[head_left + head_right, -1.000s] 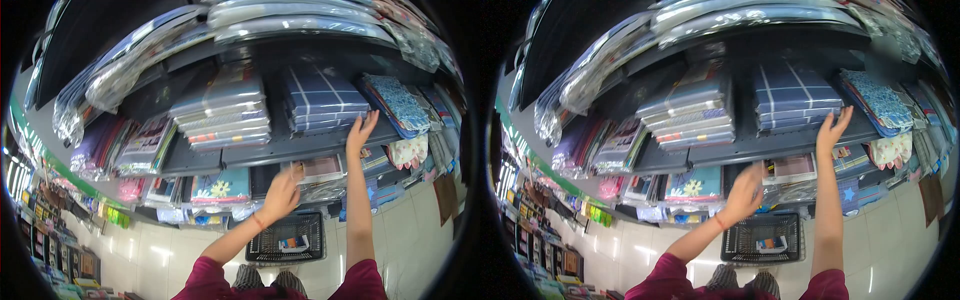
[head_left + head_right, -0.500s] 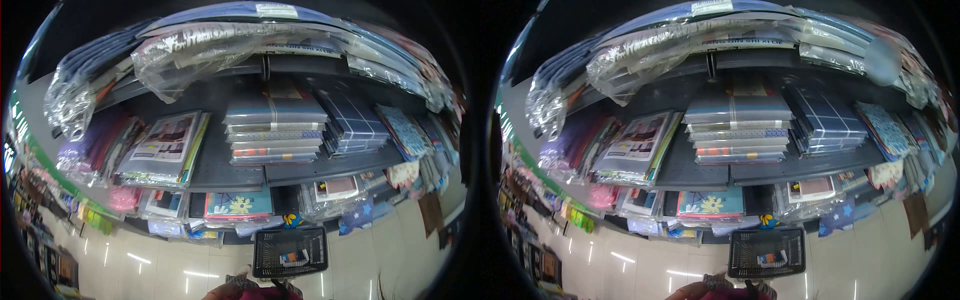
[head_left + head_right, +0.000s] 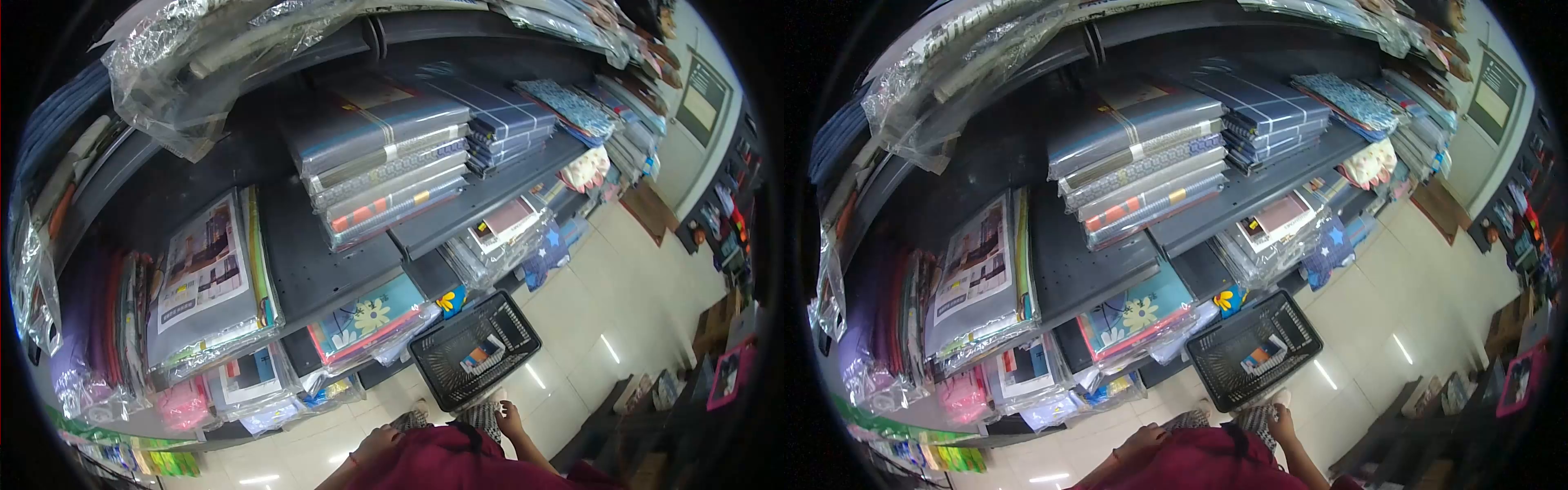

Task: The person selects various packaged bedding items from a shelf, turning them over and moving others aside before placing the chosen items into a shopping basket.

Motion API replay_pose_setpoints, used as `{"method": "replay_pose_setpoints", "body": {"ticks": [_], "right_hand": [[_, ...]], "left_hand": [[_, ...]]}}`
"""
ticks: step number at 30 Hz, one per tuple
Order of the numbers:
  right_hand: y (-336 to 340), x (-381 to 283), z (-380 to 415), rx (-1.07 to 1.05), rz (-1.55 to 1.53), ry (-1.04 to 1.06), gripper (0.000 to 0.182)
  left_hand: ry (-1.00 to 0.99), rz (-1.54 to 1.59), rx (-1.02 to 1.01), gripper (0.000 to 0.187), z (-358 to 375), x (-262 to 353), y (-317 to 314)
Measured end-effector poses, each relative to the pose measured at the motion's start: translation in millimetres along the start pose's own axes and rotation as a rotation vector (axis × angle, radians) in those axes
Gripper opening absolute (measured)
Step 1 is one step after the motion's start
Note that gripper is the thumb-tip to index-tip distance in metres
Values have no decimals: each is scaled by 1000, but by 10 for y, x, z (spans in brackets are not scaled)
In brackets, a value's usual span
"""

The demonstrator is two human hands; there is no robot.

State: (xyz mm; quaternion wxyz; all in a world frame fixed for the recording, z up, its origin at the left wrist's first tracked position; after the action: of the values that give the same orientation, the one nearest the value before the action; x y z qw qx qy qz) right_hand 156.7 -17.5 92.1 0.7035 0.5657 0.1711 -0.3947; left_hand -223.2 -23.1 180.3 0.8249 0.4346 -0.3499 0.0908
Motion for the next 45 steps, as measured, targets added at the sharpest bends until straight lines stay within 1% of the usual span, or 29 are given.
{"method": "replay_pose_setpoints", "body": {"ticks": [1, 2, 5, 6, 8, 9, 10, 11, 13, 15, 17, 19, 21, 22, 23, 24, 26, 27, 30, 31, 33, 34, 37, 38, 40, 41, 43, 44, 45], "right_hand": [[-52, 57, 126, 5, 12, -13, 44], [-46, 41, 242, 6, 14, -21, 44], [31, -44, 275, 22, 34, -6, 44], [54, -46, 234, 29, 50, 4, 44], [120, -127, 120, 51, 75, 43, 44], [186, -256, 63, 97, 110, 122, 43], [164, -187, -41, 157, 122, 208, 43], [252, -386, -105, 127, 74, 201, 45], [362, -592, -240, 160, 103, 275, 43], [590, -1093, -346, 159, 55, 326, 42], [782, -1417, -607, 115, -39, 331, 41], [1128, -2094, -753, 176, -110, 431, 39], [1542, -3109, -801, 269, -60, 652, 38], [1732, -3652, -773, 335, -69, 801, 37], [1899, -4150, -717, 410, -6, 860, 36], [2057, -4706, -574, 462, -29, 1018, 37], [2228, -5565, -492, 557, -10, 1363, 40], [2260, -5903, -477, 592, 43, 1393, 43], [2205, -6624, -710, 641, 143, 1495, 55], [2176, -6768, -823, 660, 244, 1467, 58], [2110, -6965, -1087, 702, 439, 1396, 63], [2042, -7004, -1352, 441, 462, 1279, 69], [2083, -6974, -1456, 301, 447, 1242, 70], [2103, -6981, -1445, 299, 379, 1277, 70], [2130, -6936, -1454, 338, 376, 1294, 64], [2131, -6918, -1394, 355, 369, 1298, 61], [2150, -6862, -1233, 501, 331, 1315, 58], [2147, -6810, -1163, 573, 320, 1319, 56], [2150, -6733, -1064, 708, 279, 1343, 51]], "left_hand": [[-10, 15, -38, 39, 8, -62, 10], [174, 96, -141, 35, 87, 251, 426], [13, -177, -265, 35, 107, 204, 504], [-41, -106, -238, 35, 108, 128, 454], [85, 5, -71, 36, 121, 38, 443], [149, 58, -6, 37, 186, -9, 438], [203, 78, -67, 39, 208, -83, 403], [257, 98, -137, 41, 214, -119, 401], [245, 151, -162, 45, 268, 18, 560], [311, 92, -247, 44, 307, -51, 593], [238, 98, -84, 37, 370, -91, 629], [173, 70, 90, 31, 395, -58, 755], [115, -1, 283, 26, 343, 83, 1009], [17, 37, 365, 26, 279, 239, 1221], [-105, 97, 443, 27, 208, 539, 1589], [-158, 168, 465, 28, 155, 807, 1978], [-303, -63, 745, 23, 235, 1496, 2839], [-458, -161, 862, 23, 348, 1933, 3262], [-613, -319, 1108, 25, 503, 2653, 4106], [-632, -353, 1142, 25, 495, 2808, 4321], [-568, -544, 1196, 28, 369, 2976, 4663], [-490, -642, 1208, 34, 249, 2964, 4809], [-304, -1059, 1390, 43, -286, 2602, 5085], [-293, -986, 1353, 44, -336, 2559, 5131], [-270, -850, 1265, 48, -433, 2507, 5173], [-254, -860, 1268, 47, -432, 2548, 5161], [-211, -866, 1265, 47, -396, 2627, 5076], [-202, -907, 1318, 45, -385, 2653, 5037], [-187, -962, 1342, 45, -353, 2679, 4997]]}}
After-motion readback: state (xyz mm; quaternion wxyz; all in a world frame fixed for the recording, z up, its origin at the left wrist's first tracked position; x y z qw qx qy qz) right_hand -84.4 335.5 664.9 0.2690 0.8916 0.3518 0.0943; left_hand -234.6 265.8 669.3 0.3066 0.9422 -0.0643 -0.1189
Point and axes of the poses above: each hand's wrist, its own z-axis away from the middle knuckle, its own y-axis out of the back of the hand, x = y × z, the point moved 7 cm from there along -z, towards the middle knuckle
